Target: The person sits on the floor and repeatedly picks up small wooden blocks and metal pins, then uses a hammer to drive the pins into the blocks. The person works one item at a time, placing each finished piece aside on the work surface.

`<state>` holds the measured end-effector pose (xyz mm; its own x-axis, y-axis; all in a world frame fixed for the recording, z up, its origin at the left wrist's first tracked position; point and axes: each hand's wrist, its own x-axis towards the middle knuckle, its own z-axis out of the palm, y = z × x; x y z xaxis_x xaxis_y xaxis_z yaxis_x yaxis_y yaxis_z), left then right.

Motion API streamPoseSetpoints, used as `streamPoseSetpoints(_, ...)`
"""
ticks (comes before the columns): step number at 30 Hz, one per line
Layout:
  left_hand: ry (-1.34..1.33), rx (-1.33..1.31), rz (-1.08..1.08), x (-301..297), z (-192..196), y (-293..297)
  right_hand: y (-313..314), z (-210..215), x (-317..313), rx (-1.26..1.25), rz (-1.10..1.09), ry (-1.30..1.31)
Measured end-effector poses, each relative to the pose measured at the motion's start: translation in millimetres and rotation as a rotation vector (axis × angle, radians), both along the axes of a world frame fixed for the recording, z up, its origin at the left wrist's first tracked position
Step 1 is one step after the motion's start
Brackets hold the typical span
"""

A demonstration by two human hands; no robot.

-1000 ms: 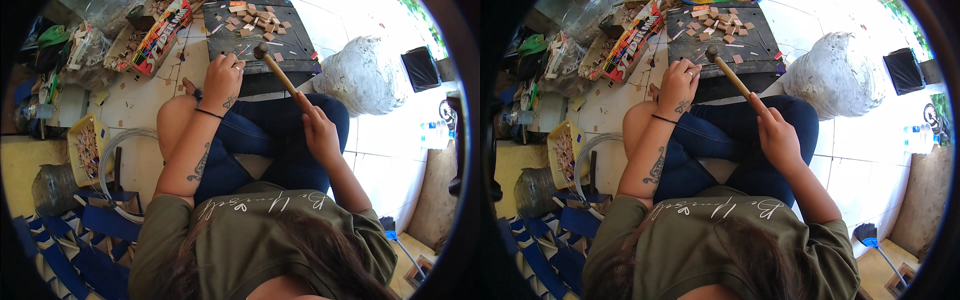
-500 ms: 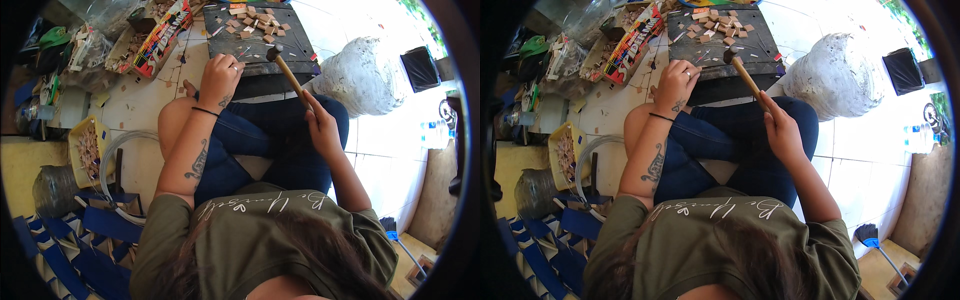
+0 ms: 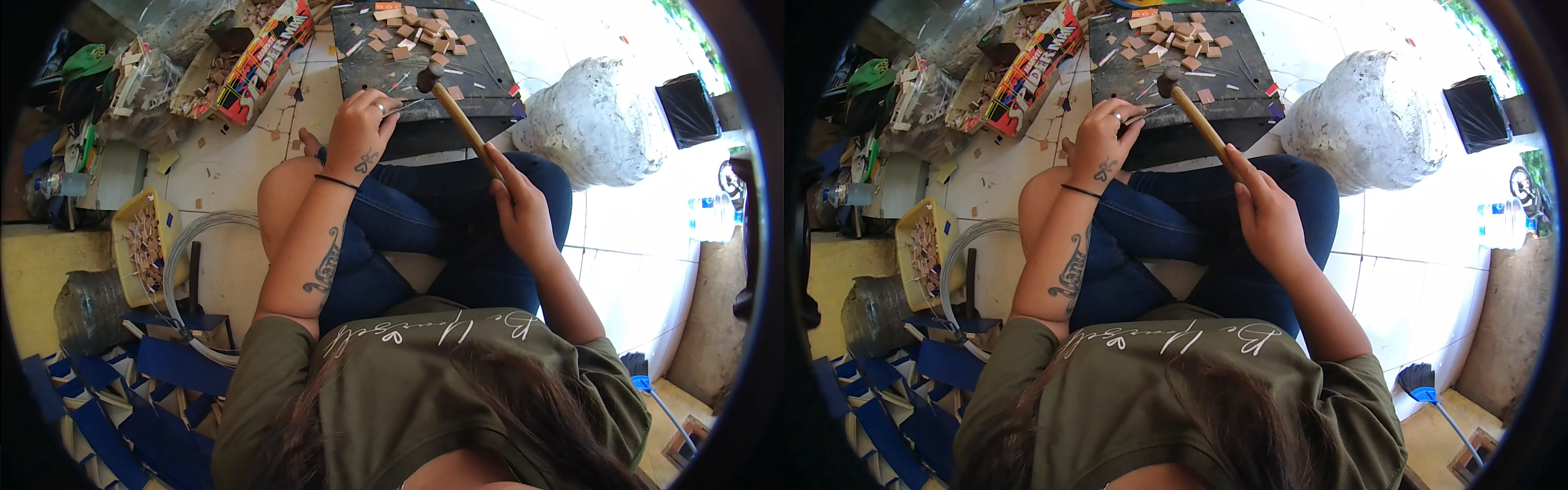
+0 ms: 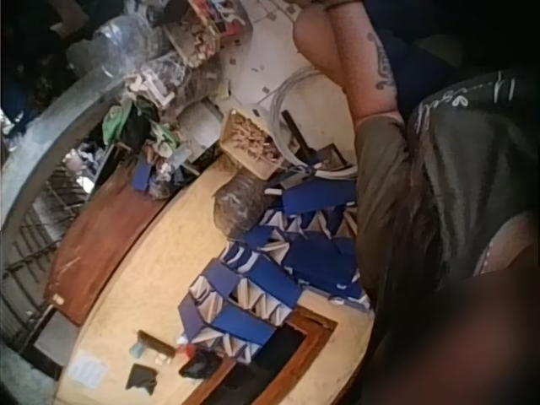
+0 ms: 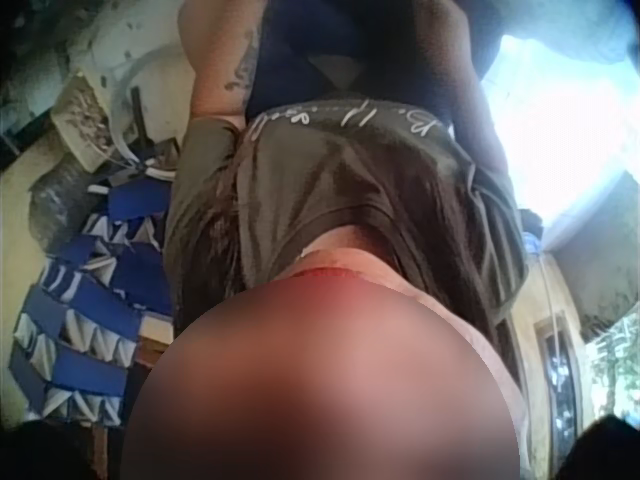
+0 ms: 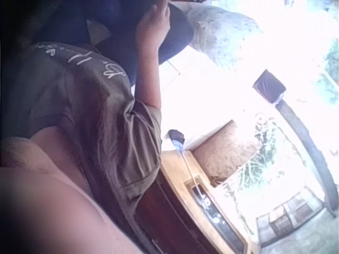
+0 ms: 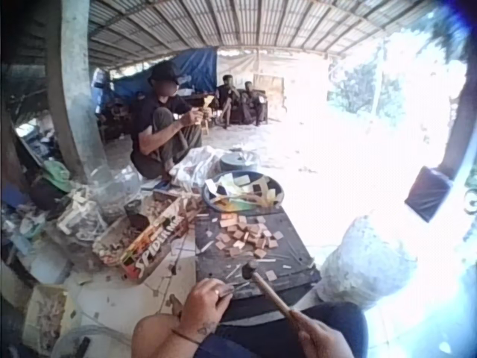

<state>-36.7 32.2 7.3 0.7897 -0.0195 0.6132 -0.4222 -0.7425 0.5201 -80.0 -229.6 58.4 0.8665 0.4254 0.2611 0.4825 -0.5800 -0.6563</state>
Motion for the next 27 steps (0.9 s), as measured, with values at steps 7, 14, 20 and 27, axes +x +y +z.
streamPoseSetpoints(7, 0.019, 0.022, -0.011, 1.8, 3.6, -0.8, 4.5, -1.4, -2.2, -0.226, -0.039, 0.047)
streamPoseSetpoints(14, 0.004, 0.070, 0.001, 2.6, 5.2, -3.3, 1.8, -4.6, 2.0, -0.231, -0.066, 0.014)
streamPoseSetpoints(20, 0.006, 0.063, -0.011, 3.3, 4.7, -4.0, 0.0, -6.5, 2.9, -0.183, -0.037, 0.029)
streamPoseSetpoints(27, -0.036, 0.088, 0.031, 1.5, 6.0, -2.1, -4.0, -9.1, 11.5, -0.057, -0.110, -0.004)
